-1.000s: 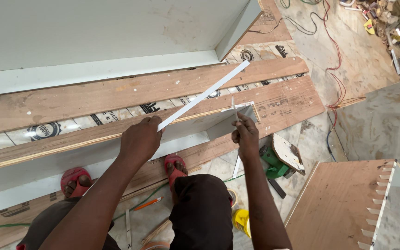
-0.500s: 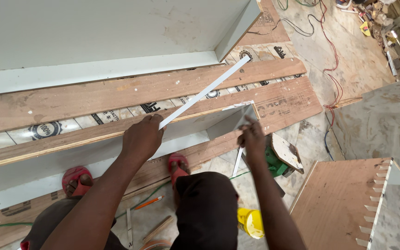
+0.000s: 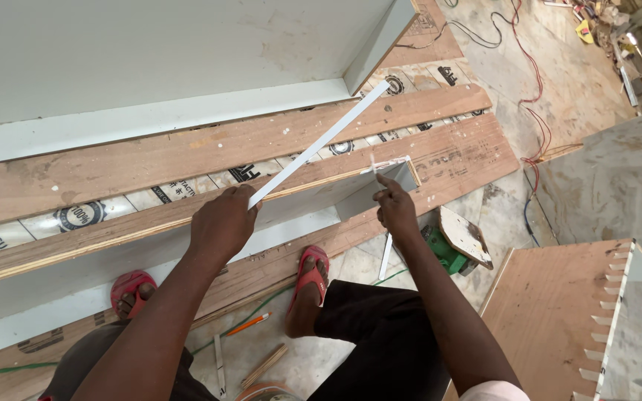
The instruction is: The person uses a circular saw to cut a piece of plywood, then measures and fits a white plastic strip into a white wooden cabinet frame. They apply adhesive to the strip and press it into place along the cabinet edge.
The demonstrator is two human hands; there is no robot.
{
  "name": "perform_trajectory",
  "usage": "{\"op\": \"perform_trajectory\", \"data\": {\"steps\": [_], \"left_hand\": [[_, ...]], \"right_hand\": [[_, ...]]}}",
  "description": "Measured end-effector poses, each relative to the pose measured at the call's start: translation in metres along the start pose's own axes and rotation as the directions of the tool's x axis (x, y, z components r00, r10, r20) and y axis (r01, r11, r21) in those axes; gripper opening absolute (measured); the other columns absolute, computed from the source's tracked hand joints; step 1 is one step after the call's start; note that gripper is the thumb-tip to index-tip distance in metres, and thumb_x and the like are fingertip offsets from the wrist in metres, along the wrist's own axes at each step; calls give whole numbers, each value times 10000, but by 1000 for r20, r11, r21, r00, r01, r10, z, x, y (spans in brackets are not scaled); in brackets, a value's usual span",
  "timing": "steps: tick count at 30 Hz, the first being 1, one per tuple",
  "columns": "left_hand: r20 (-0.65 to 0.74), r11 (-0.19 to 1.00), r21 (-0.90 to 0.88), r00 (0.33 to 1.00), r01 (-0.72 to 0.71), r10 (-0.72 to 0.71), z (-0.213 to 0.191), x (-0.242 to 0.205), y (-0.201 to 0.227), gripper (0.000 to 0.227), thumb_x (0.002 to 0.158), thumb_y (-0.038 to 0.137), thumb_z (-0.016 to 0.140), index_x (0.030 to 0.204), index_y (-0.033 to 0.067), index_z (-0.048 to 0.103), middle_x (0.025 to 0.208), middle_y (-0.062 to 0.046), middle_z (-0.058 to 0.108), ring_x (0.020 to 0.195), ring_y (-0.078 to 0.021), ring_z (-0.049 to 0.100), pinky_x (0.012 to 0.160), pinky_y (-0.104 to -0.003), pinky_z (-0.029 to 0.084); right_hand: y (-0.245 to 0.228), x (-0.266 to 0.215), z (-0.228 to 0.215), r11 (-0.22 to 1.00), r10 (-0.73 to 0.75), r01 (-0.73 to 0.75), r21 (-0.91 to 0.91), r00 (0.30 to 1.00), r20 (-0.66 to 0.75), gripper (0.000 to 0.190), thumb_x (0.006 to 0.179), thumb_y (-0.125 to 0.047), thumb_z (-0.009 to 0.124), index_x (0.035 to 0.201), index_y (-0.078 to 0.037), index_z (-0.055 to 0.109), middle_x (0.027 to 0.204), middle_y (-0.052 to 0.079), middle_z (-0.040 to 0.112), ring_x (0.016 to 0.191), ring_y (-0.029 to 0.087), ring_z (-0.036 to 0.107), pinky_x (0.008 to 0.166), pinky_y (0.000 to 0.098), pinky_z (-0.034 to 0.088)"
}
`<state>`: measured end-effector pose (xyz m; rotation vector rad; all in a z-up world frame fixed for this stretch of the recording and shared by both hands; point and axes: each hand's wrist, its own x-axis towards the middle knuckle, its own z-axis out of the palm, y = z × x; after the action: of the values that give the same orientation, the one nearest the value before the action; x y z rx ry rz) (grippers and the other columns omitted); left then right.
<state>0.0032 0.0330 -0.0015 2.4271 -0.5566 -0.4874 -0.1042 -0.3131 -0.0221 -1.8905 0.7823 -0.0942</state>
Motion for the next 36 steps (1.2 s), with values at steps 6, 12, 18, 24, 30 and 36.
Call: {"op": "perform_trajectory", "data": {"steps": [6,12,18,24,30,36], "left_hand": [[34,1000,10,999,14,-14,-2,-2,-2,347,1030,370,525,1241,117,634,1175,-95,699,968,-328,722,822,-516,570],[0,1000,-15,1000,1,-1,-2,-4,-5,357,1029,377,528,1265,130,630,1174,-104,698,977,-338,713,824,-520,566],[-2,1000,-17,1000,0,0,-5,-6,-7,353,1026,382,536,1247,127,638,1188,-102,692,987,-343,711,827,-520,569],[-23,1000,-19,999,-24,24,-4,-3,-8,351,1018,373,545,1249,123,629,1181,-107,683,980,-351,702,815,-533,562],[-29,999,-17,999,-35,35,0,0,-12,353,1020,368,545,1249,112,626,1166,-108,686,980,-343,705,815,-529,565],[-1,999,-28,1000,-17,17,-7,-4,-9,348,1025,356,547,1255,106,624,1189,-99,681,983,-333,709,813,-521,571]], "right_hand": [[10,-10,20,969,-86,75,235,996,39,511,1008,-64,505,1518,-51,475,994,64,607,543,79,479,461,244,394],[19,-44,71,982,-172,178,58,980,-99,539,1005,-95,580,1524,-69,440,960,83,583,587,80,572,488,243,464],[16,-61,51,985,-147,154,76,985,-88,461,998,-80,548,1458,-54,522,951,77,654,528,80,518,434,251,420],[6,-21,24,992,-120,123,34,989,-85,448,1012,-51,497,1455,-51,562,930,79,668,530,55,455,449,239,390],[6,-33,44,975,-120,113,190,993,24,465,1014,-63,519,1477,-50,561,963,71,647,542,55,453,456,235,376],[-1,-57,92,982,-175,163,-91,975,-135,474,992,-109,579,1456,-103,484,952,84,613,555,89,575,471,259,471]]}}
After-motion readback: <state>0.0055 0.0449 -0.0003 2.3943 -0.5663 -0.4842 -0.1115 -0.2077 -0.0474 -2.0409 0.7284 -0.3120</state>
